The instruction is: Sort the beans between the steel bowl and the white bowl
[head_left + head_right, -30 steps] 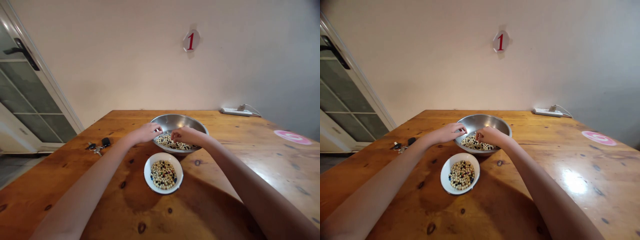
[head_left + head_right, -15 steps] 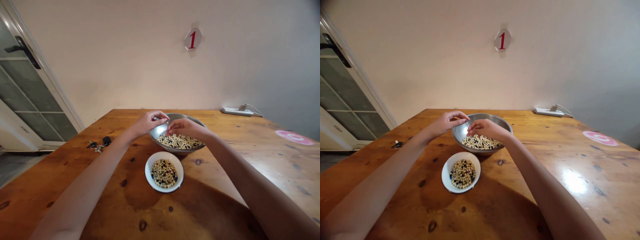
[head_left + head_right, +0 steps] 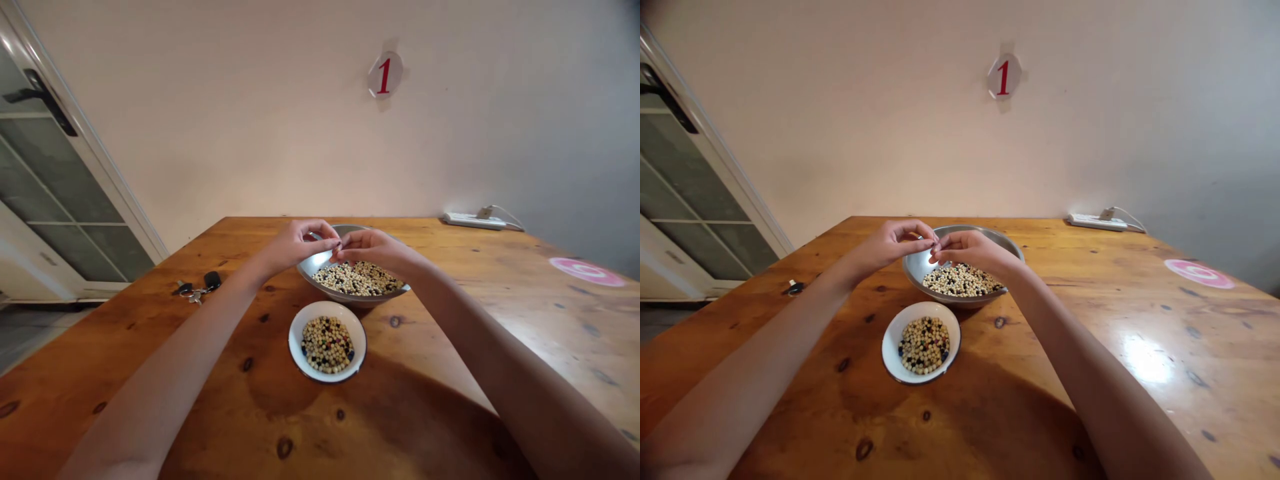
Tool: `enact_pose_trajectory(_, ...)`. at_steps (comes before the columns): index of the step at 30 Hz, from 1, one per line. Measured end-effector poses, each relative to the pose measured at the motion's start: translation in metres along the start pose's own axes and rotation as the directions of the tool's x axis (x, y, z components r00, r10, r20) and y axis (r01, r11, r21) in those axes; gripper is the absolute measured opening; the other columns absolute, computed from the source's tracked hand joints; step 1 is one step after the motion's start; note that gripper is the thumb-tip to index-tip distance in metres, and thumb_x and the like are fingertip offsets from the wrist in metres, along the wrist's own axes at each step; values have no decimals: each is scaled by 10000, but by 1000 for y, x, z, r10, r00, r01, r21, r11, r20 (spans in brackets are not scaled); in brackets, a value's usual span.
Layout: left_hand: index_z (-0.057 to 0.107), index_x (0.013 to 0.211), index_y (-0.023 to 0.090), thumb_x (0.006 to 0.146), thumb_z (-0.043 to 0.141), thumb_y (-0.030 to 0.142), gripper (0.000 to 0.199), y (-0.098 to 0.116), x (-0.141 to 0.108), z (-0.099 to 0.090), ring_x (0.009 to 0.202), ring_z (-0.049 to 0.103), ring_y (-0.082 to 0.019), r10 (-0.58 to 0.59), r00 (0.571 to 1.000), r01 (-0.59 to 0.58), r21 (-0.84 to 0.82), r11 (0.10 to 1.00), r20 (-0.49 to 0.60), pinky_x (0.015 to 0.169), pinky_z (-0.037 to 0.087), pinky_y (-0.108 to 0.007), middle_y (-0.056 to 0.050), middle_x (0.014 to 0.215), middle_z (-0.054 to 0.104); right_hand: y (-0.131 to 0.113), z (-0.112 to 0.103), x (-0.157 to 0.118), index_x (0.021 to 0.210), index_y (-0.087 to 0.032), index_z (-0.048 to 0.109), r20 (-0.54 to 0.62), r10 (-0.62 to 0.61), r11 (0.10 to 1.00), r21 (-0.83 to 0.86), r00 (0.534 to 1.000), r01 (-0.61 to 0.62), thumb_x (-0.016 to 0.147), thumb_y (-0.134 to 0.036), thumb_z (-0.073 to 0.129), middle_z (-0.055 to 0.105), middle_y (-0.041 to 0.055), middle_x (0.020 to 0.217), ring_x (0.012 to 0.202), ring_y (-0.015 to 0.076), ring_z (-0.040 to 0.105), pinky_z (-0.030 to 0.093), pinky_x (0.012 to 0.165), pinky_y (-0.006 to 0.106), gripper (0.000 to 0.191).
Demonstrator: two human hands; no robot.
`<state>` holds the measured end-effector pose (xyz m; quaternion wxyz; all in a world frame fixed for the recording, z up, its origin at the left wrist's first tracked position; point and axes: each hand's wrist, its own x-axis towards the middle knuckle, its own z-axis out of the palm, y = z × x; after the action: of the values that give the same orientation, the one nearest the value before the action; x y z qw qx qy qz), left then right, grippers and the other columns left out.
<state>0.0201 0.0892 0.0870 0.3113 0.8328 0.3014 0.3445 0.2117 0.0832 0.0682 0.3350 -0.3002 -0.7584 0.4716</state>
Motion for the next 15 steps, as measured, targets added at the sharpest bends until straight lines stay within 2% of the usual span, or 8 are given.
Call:
enact_pose_trajectory(8, 587, 794, 165, 747, 519, 301, 160, 7, -4, -6, 931, 535, -147, 99, 992, -106, 86, 991, 78, 847, 393, -288, -24, 936, 600, -9, -5, -7, 916, -166, 607, 172, 34, 997, -79, 984, -21, 752, -279, 589, 654, 39, 900, 855, 130, 586, 438, 769, 275, 199)
enact_pose_trajectory(12, 586, 780, 183, 747, 521, 306, 143, 13, -6, -4, 915, 539, -151, 61, 988, -80, 130, 988, 144, 840, 392, -285, -12, 916, 611, -2, -12, -7, 921, -170, 611, 126, 78, 986, -158, 989, -58, 745, -291, 586, 662, 35, 879, 828, 132, 590, 445, 763, 278, 215)
enact_pose_trajectory(15, 588, 776, 190, 746, 524, 328, 154, 13, -7, -2, 900, 545, -157, 47, 985, -70, 137, 988, 169, 828, 396, -287, -10, 910, 618, 10, -16, -4, 914, -168, 624, 67, 110, 944, -319, 992, -83, 752, -295, 558, 671, 36, 856, 785, 134, 592, 444, 742, 275, 216)
